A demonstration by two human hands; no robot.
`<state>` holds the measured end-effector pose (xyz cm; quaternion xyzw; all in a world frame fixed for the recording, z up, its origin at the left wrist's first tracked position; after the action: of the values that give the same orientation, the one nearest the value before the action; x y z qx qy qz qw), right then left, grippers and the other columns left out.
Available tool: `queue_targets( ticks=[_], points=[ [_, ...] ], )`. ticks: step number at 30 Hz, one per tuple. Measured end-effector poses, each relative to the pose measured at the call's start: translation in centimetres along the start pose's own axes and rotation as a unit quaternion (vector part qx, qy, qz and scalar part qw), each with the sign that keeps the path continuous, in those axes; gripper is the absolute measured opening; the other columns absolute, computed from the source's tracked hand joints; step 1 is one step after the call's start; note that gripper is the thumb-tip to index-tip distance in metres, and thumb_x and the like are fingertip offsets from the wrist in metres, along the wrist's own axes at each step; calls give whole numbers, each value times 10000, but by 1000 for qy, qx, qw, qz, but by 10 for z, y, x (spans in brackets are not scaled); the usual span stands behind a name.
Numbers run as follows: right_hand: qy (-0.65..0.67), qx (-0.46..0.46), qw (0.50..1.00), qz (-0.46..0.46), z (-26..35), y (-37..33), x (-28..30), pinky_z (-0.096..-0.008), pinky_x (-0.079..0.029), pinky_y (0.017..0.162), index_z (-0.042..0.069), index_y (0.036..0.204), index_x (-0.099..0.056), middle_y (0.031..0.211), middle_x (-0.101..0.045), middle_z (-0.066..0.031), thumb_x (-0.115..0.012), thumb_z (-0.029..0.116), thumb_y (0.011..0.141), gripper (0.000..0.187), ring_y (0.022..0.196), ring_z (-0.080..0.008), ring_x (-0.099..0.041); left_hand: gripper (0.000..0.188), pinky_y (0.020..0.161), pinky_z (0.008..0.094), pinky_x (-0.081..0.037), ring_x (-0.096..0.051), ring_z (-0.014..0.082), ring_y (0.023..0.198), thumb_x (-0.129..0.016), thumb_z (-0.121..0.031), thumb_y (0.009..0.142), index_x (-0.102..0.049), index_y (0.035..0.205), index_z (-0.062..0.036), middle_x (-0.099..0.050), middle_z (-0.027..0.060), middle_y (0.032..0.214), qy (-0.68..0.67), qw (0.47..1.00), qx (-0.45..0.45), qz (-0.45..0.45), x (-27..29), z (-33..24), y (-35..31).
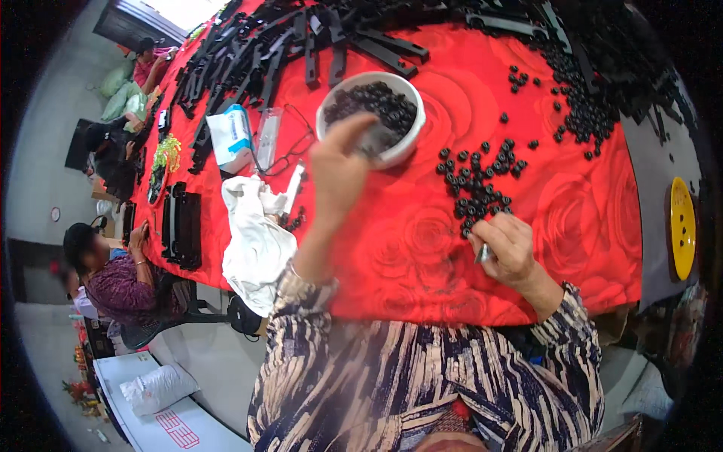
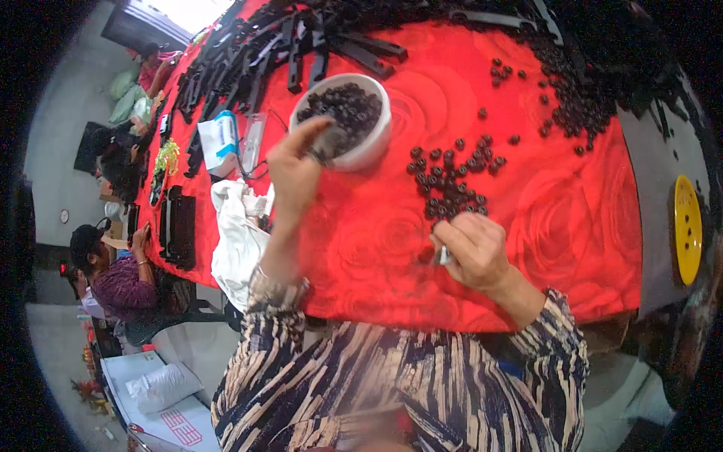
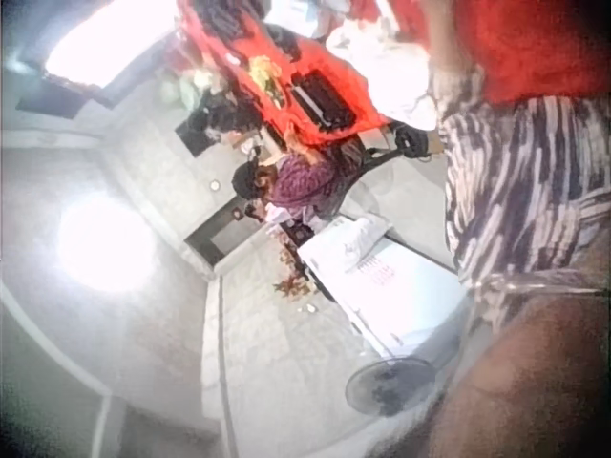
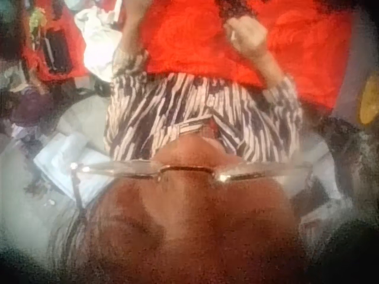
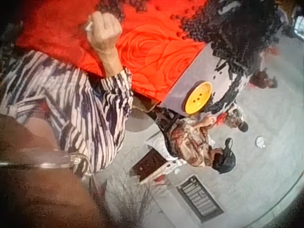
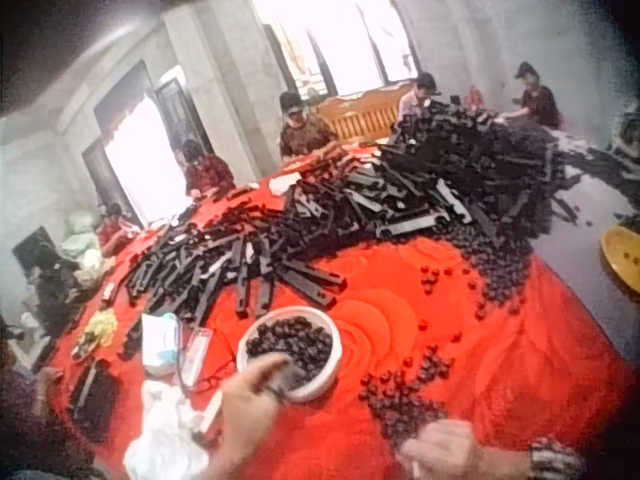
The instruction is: The person sits at a table and repeatedly cleans small black beads using a small metal tool and a grey cloth. They pick up a bead, rub it with the tool, and wipe it with the cloth before placing it back on the table. The process is repeated for multiple beads from a pile on the red tablecloth.
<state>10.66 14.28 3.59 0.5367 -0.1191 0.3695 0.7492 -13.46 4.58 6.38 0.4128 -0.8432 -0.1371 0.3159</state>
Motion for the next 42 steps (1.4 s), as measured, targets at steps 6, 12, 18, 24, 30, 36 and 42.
queue_targets(
  ticks=[6, 12, 18, 24, 30, 36, 42],
  points=[
    [-12, -24, 1000, -2, -11, -2, 6, -349, -396, 474, 43, 778, -539, 620, -415, -60, -686, 61, 677, 180, 527, -237, -485, 234, 658, 325, -468, -600, 230, 732, -626, 39, 703, -661, 926, -22, -608, 104, 770, 50, 993, -95, -44, -6, -31, 3],
    [-6, -32, 999, 6, -12, 1, 1, -354, -406, 480, 46, 799, -545, 627, -435, -62, -689, 56, 675, 189, 539, -239, -500, 150, 654, 316, -473, -618, 210, 736, -667, -16, 729, -669, 879, -16, -634, 108, 787, 70, 979, -49, 184, -68, -17, -43],
    [-19, -54, 998, 0, -21, 1, 5, -363, -412, 487, 52, 821, -546, 634, -443, -71, -685, 59, 692, 190, 546, -253, -501, 212, 680, 329, -496, -644, 255, 756, -701, -104, 711, -678, 889, 8, -649, 149, 812, 45, 980, 65, 184, -86, -2, -48],
    [-22, -61, 998, 10, -22, 2, 5, -364, -415, 487, 55, 827, -546, 637, -445, -70, -687, 72, 703, 189, 552, -255, -505, 232, 671, 388, -484, -617, 289, 716, -627, -122, 673, -675, 876, -21, -632, 149, 810, 130, 970, 78, 190, -113, -1, -47],
    [0, -65, 998, 18, -22, 2, 8, -352, -395, 472, 36, 860, -563, 646, -484, -75, -690, 16, 698, 207, 529, -246, -500, 259, 655, 313, -515, -655, 199, 734, -703, -83, 715, -657, 953, 7, -677, 131, 869, -38, 961, 141, 235, -98, -14, -58],
    [127, -134, 982, 30, -18, 5, 6, -332, -427, 535, 34, 957, -582, 705, -513, -86, -668, 39, 724, 248, 592, -246, -534, 205, 500, 212, -468, -579, 67, 615, -623, 7, 801, -629, 1005, 24, -648, 71, 801, -357, 841, 295, 281, -90, -25, -85],
    [298, -136, 939, 108, -20, 5, 0, -297, -424, 581, 17, 1012, -614, 754, -543, -83, -641, 5, 730, 284, 654, -199, -543, 185, 510, 235, -522, -633, 141, 586, -597, -63, 847, -623, 1002, 34, -656, 109, 763, -450, 700, 391, 392, -97, -30, -103]
  ],
)
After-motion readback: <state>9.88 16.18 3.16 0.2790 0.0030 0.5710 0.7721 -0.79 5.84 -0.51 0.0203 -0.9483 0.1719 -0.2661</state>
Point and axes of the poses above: each hand's wrist, its own y-axis towards the middle knuckle, its own x-axis out of the back of the hand, z = x × y, the point moved 5 cm from there along y, towards the middle knuckle
